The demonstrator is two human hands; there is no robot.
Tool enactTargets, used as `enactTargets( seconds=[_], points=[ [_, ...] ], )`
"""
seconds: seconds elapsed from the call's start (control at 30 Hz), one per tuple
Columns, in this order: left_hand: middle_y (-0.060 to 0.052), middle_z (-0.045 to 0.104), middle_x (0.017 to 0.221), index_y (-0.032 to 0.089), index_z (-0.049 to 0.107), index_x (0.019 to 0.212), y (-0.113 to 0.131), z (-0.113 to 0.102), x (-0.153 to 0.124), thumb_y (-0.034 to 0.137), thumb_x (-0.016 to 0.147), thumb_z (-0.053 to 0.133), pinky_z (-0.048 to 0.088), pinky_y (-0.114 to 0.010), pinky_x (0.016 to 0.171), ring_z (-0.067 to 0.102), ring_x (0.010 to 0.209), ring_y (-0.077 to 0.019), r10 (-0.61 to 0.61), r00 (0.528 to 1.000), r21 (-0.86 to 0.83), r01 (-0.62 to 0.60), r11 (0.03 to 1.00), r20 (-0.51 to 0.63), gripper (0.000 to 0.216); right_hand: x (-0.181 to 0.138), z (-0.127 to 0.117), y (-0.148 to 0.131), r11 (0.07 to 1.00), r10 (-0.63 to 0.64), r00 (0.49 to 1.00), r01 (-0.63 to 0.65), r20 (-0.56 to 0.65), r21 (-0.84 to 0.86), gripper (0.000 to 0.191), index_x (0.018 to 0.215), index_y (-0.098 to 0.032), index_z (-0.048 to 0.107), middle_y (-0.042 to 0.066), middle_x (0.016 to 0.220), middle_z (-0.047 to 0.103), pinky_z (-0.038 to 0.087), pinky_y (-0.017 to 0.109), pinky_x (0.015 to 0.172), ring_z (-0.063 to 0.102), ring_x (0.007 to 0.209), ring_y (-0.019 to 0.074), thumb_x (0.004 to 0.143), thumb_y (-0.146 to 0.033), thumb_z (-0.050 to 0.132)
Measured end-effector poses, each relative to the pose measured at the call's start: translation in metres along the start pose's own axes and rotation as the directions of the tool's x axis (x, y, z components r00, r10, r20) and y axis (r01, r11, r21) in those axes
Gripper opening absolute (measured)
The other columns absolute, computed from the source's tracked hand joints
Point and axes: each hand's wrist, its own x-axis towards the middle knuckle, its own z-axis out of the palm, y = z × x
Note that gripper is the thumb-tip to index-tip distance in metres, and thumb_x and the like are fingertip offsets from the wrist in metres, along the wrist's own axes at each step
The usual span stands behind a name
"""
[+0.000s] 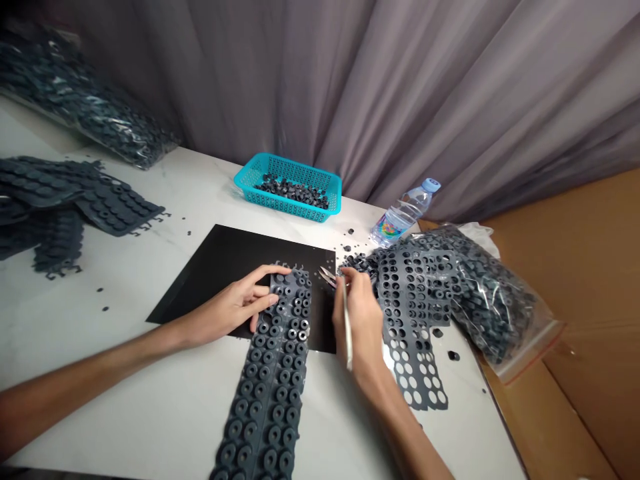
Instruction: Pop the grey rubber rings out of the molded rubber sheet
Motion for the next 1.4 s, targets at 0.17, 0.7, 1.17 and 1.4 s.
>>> enactTargets(
  seconds=[0.17, 0.7, 1.17, 1.4],
  points=[
    [0.007, 0.051, 0.079, 0.034, 0.022, 0.162, -0.004, -0.001, -0.002, 0.038, 0.107, 0.052, 0.043, -0.026, 0.064, 0.056, 0.061, -0.0114, 0.006, 1.0, -0.064, -0.005, 0.998, 0.011, 0.064, 0.007, -0.016, 0.031, 0.996, -0.013, 1.0, 0.014, 0.019, -0.086, 0.032, 0.121, -0.019, 0.061, 0.015, 0.104, 0.068, 0.053, 0.042, 0.074, 0.067, 0.086, 0.029, 0.107, -0.044, 0.047],
    [-0.01, 0.057, 0.14, 0.034, 0.034, 0.15, -0.001, 0.002, -0.001, 0.029, 0.104, 0.053, 0.045, -0.017, 0.05, 0.056, 0.064, -0.0069, 0.033, 0.999, -0.126, -0.037, 0.991, -0.036, 0.05, -0.006, 0.003, -0.025, 0.882, -0.405, 0.901, 0.339, 0.159, 0.328, 0.02, 0.121, -0.023, 0.06, 0.008, 0.108, 0.072, 0.057, 0.034, 0.086, 0.069, 0.096, 0.0211, 0.102, -0.019, 0.064],
    [-0.001, 0.068, 0.1, 0.023, 0.058, 0.121, -0.005, 0.006, 0.008, 0.038, 0.099, 0.065, 0.055, -0.032, 0.093, 0.069, 0.099, -0.0191, 0.197, 0.945, 0.064, -0.186, 0.98, -0.261, 0.028, -0.008, 0.005, -0.03, 0.888, -0.381, 0.91, 0.31, 0.162, 0.34, 0.02, 0.122, -0.023, 0.057, 0.005, 0.105, 0.071, 0.056, 0.027, 0.079, 0.069, 0.085, 0.016, 0.103, -0.021, 0.063],
    [0.002, 0.066, 0.088, 0.021, 0.064, 0.116, -0.01, 0.008, 0.01, 0.036, 0.099, 0.067, 0.056, -0.027, 0.085, 0.069, 0.09, -0.0157, 0.17, 0.944, -0.014, -0.182, 0.983, -0.284, 0.023, -0.006, 0.008, -0.032, 0.877, -0.424, 0.89, 0.357, 0.166, 0.322, 0.018, 0.122, -0.022, 0.058, 0.006, 0.104, 0.072, 0.056, 0.027, 0.077, 0.071, 0.087, 0.0168, 0.104, -0.024, 0.062]
  ],
)
